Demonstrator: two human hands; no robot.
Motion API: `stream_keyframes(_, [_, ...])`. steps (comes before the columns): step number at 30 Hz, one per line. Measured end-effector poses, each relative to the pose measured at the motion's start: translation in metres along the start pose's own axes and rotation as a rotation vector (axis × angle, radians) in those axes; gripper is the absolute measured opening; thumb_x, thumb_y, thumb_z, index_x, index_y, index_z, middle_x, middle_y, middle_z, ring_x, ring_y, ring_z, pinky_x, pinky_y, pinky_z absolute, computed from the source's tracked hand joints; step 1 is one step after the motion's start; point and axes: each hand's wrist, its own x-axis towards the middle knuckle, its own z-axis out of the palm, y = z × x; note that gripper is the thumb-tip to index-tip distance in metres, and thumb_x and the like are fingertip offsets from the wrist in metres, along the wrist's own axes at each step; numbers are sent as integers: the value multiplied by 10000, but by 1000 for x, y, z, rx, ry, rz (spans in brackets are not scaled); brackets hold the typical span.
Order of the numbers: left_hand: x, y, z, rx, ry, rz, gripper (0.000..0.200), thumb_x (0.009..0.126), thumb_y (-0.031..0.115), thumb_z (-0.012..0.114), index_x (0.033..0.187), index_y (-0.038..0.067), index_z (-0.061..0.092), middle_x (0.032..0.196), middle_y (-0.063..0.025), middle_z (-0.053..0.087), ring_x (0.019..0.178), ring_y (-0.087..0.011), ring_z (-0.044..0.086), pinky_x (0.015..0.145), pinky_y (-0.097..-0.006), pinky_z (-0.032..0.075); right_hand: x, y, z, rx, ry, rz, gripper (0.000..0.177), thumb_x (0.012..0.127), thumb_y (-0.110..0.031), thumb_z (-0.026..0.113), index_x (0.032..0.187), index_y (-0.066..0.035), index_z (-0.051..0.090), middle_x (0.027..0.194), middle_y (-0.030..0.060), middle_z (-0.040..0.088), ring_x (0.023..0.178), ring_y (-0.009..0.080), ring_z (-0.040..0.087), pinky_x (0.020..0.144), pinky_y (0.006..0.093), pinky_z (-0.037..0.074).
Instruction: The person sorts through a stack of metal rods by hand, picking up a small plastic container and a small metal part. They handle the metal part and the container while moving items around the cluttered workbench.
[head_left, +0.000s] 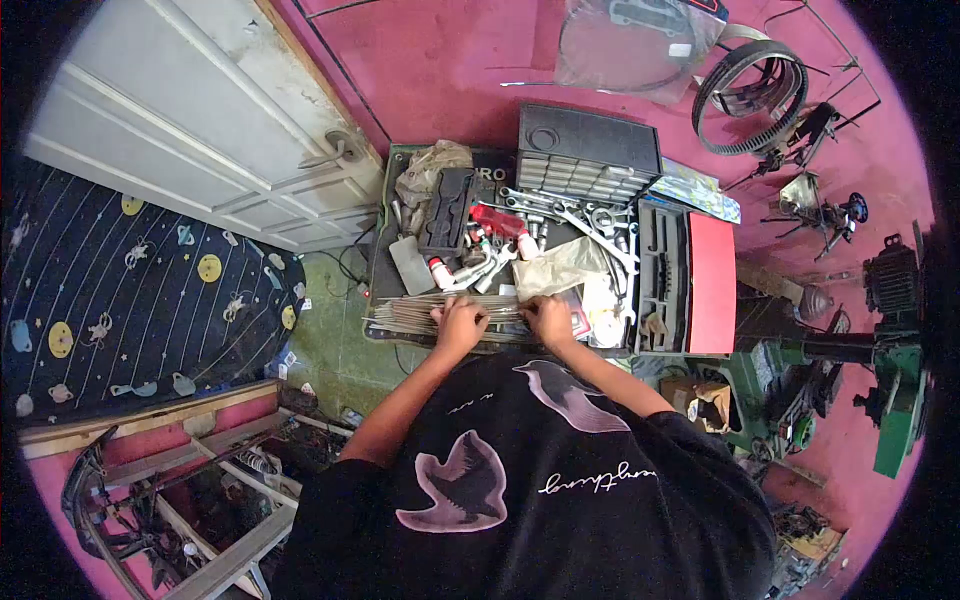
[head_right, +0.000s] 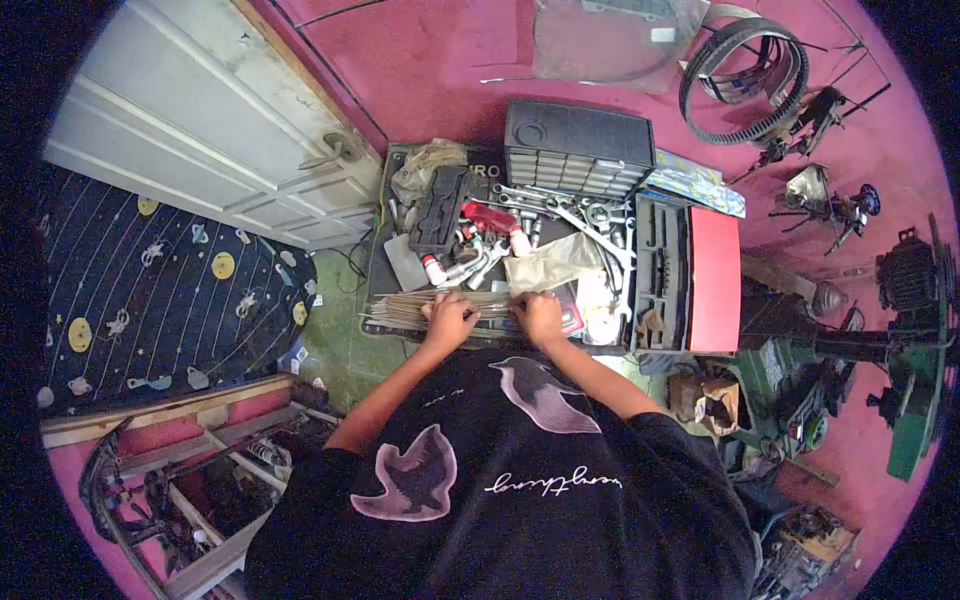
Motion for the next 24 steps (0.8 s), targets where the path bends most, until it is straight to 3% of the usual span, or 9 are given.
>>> stream_keyframes(3, [-1, -12, -5, -49, 44, 45, 149, 792, 277, 714, 875, 154, 730, 991, -32, 651, 1041, -276, 545, 837, -507, 361, 0, -6, -5, 32, 3, 55, 166, 782, -277, 741, 871, -139, 760, 847, 106, 722, 861, 320, 646, 785, 458, 472])
stream_keyframes(6, [0, -37, -8, -55, 163, -139, 196, 816, 242, 692, 988, 149, 708, 1041, -50, 670, 1050, -304, 554, 850, -503, 376, 4, -6, -5, 90, 84, 126, 175, 828, -281, 702, 876, -114, 730, 837, 95, 722, 861, 315, 642, 802, 471, 443])
stream_keyframes(10, [-3, -70, -20, 39, 256, -210, 218, 818, 211, 689, 1020, 128, 695, 1102, -54, 653, 1068, -311, 530, 858, -508, 374, 13, -15, 2, 90, 80, 133, 185, 844, -290, 688, 873, -111, 724, 840, 101, 717, 864, 313, 633, 812, 474, 438])
stream_keyframes(16, [-4, -86, -34, 114, 148, -159, 270, 832, 250, 684, 1081, 148, 686, 1125, -36, 628, 1078, -296, 520, 867, -534, 351, 22, -57, 14, -116, -53, -197, 202, 840, -232, 674, 1013, -131, 703, 997, 63, 686, 981, 287, 580, 846, 461, 411])
stream_keyframes(24, [5, -108, -43, 180, 109, -17, 225, 845, 272, 670, 1029, 145, 694, 1032, -38, 649, 1001, -271, 550, 835, -491, 340, 47, -88, 66, -340, -131, -313, 281, 858, -225, 584, 1113, -187, 694, 1086, 44, 666, 1056, 242, 556, 858, 457, 390])
